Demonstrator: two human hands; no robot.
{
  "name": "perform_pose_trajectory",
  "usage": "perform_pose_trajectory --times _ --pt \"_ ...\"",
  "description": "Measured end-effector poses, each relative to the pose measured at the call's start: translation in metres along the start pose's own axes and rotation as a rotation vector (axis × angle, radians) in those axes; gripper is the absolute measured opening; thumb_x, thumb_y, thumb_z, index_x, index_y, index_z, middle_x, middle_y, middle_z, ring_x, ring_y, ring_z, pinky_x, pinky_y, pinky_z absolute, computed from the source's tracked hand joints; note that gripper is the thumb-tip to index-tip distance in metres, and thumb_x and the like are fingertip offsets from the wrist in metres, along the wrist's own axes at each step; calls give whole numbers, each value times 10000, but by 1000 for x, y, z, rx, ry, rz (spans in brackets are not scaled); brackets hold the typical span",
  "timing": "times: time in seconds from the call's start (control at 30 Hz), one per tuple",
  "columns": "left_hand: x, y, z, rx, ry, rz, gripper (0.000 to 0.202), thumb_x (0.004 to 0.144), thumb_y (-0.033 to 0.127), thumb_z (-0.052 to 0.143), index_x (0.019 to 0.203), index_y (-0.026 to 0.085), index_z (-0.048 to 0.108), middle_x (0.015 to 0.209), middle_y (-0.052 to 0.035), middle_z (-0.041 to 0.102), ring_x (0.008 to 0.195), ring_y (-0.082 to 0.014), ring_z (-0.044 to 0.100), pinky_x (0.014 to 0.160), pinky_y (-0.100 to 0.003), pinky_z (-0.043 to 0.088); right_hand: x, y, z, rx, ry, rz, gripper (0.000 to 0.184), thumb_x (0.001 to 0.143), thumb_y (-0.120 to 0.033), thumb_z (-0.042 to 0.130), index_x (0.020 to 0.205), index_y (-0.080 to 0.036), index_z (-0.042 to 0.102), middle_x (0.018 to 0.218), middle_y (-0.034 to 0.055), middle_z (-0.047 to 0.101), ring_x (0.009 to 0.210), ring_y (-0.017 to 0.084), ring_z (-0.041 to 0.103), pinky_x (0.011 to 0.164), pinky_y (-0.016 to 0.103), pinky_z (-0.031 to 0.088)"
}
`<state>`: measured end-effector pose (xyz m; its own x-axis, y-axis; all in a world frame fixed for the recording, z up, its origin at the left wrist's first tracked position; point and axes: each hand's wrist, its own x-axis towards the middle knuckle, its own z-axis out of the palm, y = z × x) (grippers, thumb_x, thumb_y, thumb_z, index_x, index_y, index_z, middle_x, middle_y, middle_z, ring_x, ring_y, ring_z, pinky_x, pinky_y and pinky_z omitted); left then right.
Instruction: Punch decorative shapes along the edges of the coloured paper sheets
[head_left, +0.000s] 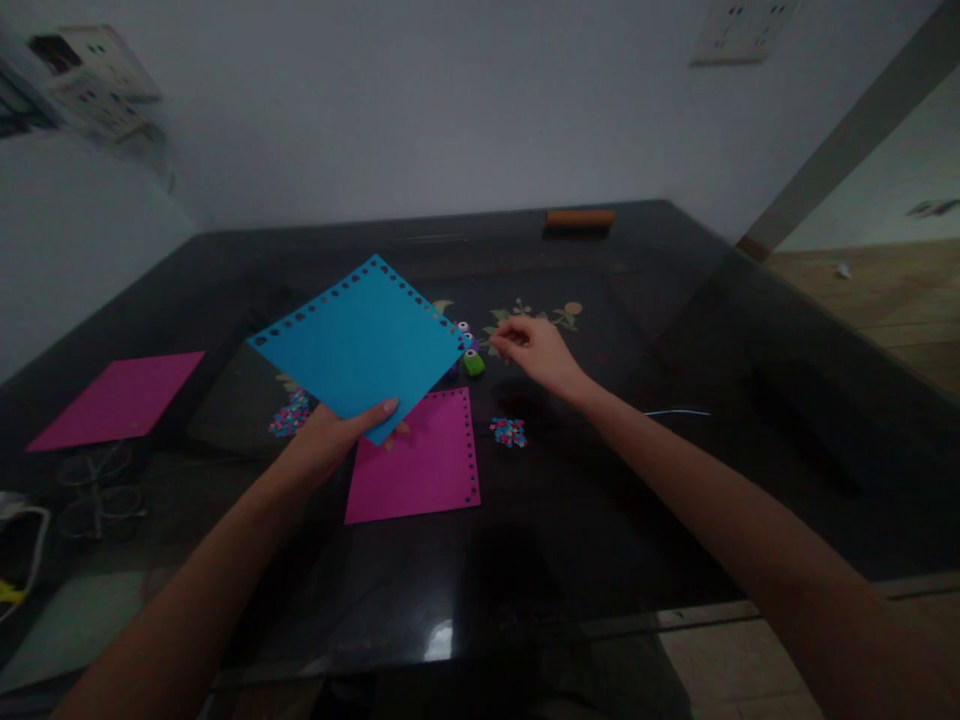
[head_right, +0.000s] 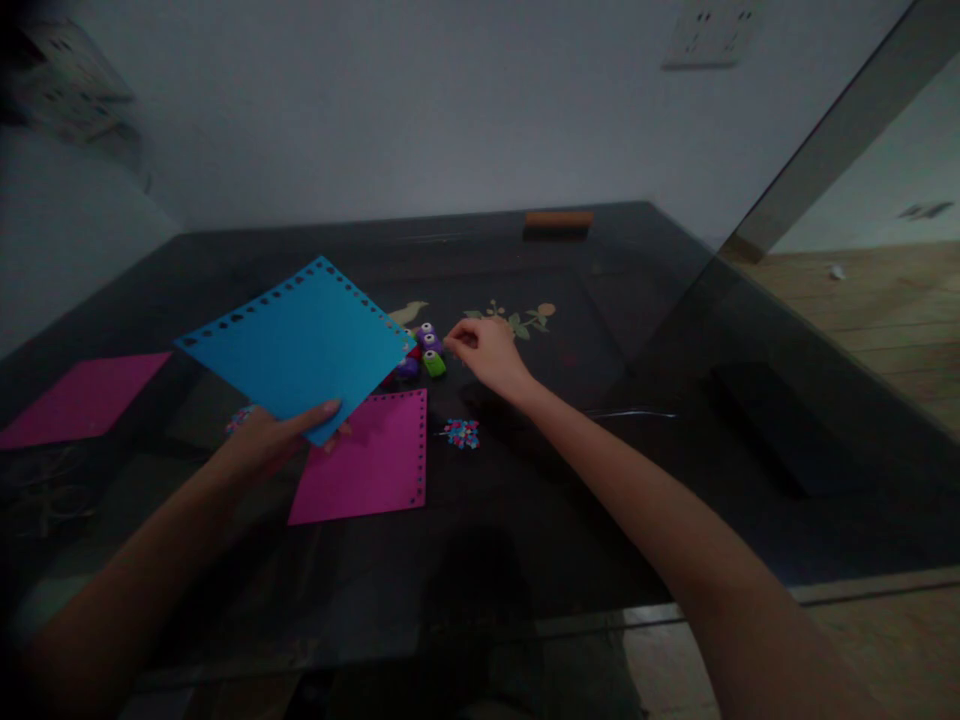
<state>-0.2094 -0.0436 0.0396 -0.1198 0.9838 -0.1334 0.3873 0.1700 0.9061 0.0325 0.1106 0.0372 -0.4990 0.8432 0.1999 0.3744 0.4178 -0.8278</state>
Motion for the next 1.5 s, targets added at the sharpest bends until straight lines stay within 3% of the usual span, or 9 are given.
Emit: perform_pose_trajectory --times 0.27,0.37,0.57,0.77,1.0,1.13,1.27,1.4,1.5 --pt "-6 11 11 -118 47 -46 265 728 468 683 727 204 648 709 -52 739 664 -243 690 732 -403 543 -11 6 33 -582 15 -37 432 824 -576 557 961 -171 620 948 112 651 852 248 596 623 323 415" --pt "-7 12 14 -103 1 -81 285 732 478 678 766 194 673 743 -75 755 685 -261 704 762 -427 547 -11 5 38 -680 26 -83 438 840 -560 542 995 -158 619 1020 140 642 916 274 596 648 336 434" --pt "-6 6 17 -75 -1 -77 288 730 483 686 792 201 681 802 -84 766 791 -281 712 780 -424 554 -11 5 34 -684 -3 -66 258 864 -366 529 996 -169 630 1063 128 634 957 275 600 670 343 463" --pt "-7 5 21 -105 -66 -63 283 764 486 658 753 205 693 793 -73 766 729 -254 711 802 -405 550 -12 4 31 -647 -18 -51 310 863 -359 550 1095 -162 612 1105 151 616 981 283 601 708 371 484" --pt "-12 15 26 -123 -64 -30 258 774 447 653 738 191 659 749 -73 758 684 -227 704 758 -378 554 -10 10 27 -556 14 -25 229 849 -290 581 1024 -152 632 1049 129 638 942 251 605 731 353 474" --pt "-17 25 32 -170 -32 -54 259 771 412 642 798 155 655 765 -89 759 621 -206 686 695 -356 555 -22 6 13 -238 -2 65 223 795 -257 653 986 -143 632 828 68 661 735 186 602 677 328 465" --pt "-21 29 37 -182 51 -69 244 727 406 670 787 170 659 751 -70 759 697 -222 705 772 -364 549 -56 -10 -1 343 -138 249 330 712 -183 708 1032 -160 626 886 54 673 703 149 606 619 292 477" --pt "-27 31 44 -207 -45 -105 254 735 435 655 683 186 666 677 -55 747 690 -236 709 778 -369 555 -94 -27 -4 654 -193 455 381 673 -209 754 1039 -190 652 728 -9 654 497 79 528 463 223 397" --pt "-32 32 48 -229 -49 -172 286 738 459 650 671 182 669 656 -50 741 616 -226 692 696 -358 567 -110 -34 0 841 -156 538 433 601 -167 807 1006 -185 653 747 -15 658 509 71 559 486 214 443"
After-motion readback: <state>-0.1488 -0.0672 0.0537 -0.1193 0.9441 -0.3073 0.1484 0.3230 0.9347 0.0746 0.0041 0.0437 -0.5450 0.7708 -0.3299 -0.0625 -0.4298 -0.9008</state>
